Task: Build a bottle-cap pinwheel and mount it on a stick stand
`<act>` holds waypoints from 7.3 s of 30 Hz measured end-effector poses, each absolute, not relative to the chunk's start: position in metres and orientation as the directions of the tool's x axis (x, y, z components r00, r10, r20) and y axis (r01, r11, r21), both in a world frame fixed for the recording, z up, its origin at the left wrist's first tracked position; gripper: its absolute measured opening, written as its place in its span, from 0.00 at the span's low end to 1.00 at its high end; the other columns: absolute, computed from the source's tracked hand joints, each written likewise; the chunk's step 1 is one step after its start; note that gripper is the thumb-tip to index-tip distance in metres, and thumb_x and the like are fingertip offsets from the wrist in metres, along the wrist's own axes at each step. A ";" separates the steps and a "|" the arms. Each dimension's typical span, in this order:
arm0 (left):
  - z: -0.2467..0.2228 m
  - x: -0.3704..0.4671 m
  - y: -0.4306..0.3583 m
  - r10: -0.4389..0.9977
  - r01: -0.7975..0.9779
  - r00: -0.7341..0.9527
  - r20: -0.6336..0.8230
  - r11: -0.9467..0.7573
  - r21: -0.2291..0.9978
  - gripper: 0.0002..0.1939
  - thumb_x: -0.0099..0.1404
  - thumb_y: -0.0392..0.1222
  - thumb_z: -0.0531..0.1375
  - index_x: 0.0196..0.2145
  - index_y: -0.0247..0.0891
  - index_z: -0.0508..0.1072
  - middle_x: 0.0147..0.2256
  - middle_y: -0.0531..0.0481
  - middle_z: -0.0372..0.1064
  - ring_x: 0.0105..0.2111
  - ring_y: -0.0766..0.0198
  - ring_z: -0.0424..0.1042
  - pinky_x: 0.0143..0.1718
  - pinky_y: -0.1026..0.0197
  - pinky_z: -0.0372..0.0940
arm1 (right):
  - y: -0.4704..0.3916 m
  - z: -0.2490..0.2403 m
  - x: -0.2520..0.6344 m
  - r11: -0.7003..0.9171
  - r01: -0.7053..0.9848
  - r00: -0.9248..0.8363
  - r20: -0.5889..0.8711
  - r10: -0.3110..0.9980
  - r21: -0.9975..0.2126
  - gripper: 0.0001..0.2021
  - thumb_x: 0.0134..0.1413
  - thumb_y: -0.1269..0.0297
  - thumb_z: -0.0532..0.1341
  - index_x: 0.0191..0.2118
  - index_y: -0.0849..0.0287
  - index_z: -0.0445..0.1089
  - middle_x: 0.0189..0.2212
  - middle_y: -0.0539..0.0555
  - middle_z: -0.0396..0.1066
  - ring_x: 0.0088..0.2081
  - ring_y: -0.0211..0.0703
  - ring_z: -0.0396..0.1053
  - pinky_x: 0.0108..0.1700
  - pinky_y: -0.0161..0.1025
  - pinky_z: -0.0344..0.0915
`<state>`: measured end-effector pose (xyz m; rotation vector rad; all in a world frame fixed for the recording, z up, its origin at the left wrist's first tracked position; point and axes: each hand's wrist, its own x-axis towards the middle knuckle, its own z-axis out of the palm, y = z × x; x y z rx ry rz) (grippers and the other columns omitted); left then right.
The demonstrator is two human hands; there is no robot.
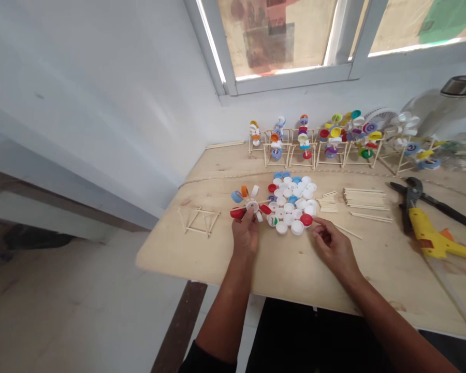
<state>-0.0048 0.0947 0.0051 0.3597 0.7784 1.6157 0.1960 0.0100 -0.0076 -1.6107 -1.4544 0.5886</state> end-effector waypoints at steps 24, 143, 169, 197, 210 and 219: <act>0.004 -0.008 0.094 0.962 -0.751 -0.192 -0.192 -0.019 0.660 0.12 0.45 0.36 0.72 0.29 0.37 0.76 0.34 0.50 0.76 0.35 0.66 0.73 0.38 0.63 0.66 | 0.011 0.006 0.199 0.051 0.489 0.283 0.214 0.935 -0.871 0.17 0.57 0.57 0.55 0.49 0.58 0.68 0.31 0.52 0.72 0.31 0.40 0.69 0.36 0.38 0.67; 0.008 -0.016 0.096 0.956 -0.828 -0.178 -0.233 -0.017 0.561 0.12 0.50 0.40 0.71 0.32 0.34 0.75 0.32 0.49 0.75 0.31 0.67 0.72 0.36 0.62 0.66 | 0.171 0.059 0.167 0.163 0.916 -0.127 0.122 0.984 -0.367 0.11 0.54 0.63 0.56 0.35 0.54 0.76 0.38 0.53 0.78 0.41 0.47 0.72 0.44 0.43 0.61; 0.011 -0.016 0.097 0.948 -0.866 -0.163 -0.272 -0.005 0.500 0.11 0.50 0.38 0.70 0.32 0.35 0.75 0.33 0.49 0.75 0.32 0.67 0.72 0.35 0.62 0.65 | 0.178 0.061 0.180 0.138 0.974 -0.127 0.069 0.989 -0.181 0.12 0.54 0.63 0.56 0.37 0.53 0.77 0.40 0.55 0.77 0.43 0.52 0.71 0.46 0.47 0.57; 0.010 -0.015 0.099 0.949 -0.885 -0.152 -0.277 -0.006 0.466 0.09 0.50 0.34 0.69 0.31 0.33 0.76 0.33 0.48 0.75 0.33 0.66 0.72 0.34 0.63 0.65 | 0.210 0.057 0.198 0.070 0.991 -0.069 0.009 0.998 -0.117 0.18 0.60 0.61 0.49 0.48 0.54 0.74 0.45 0.56 0.75 0.45 0.49 0.71 0.42 0.40 0.62; 0.009 -0.017 0.101 0.935 -0.898 -0.151 -0.321 0.006 0.440 0.09 0.51 0.34 0.69 0.32 0.33 0.76 0.33 0.47 0.75 0.33 0.66 0.73 0.36 0.63 0.66 | 0.231 0.046 0.192 0.072 0.997 -0.075 -0.077 0.994 -0.031 0.20 0.57 0.68 0.51 0.50 0.52 0.74 0.52 0.58 0.71 0.50 0.54 0.68 0.49 0.50 0.61; 0.010 -0.016 0.101 0.936 -0.899 -0.152 -0.317 0.002 0.438 0.09 0.50 0.34 0.70 0.31 0.33 0.76 0.33 0.48 0.75 0.32 0.67 0.73 0.35 0.64 0.66 | 0.227 0.049 0.188 0.070 0.998 -0.070 -0.069 0.995 -0.010 0.21 0.55 0.71 0.51 0.50 0.57 0.74 0.49 0.62 0.73 0.50 0.55 0.68 0.49 0.48 0.62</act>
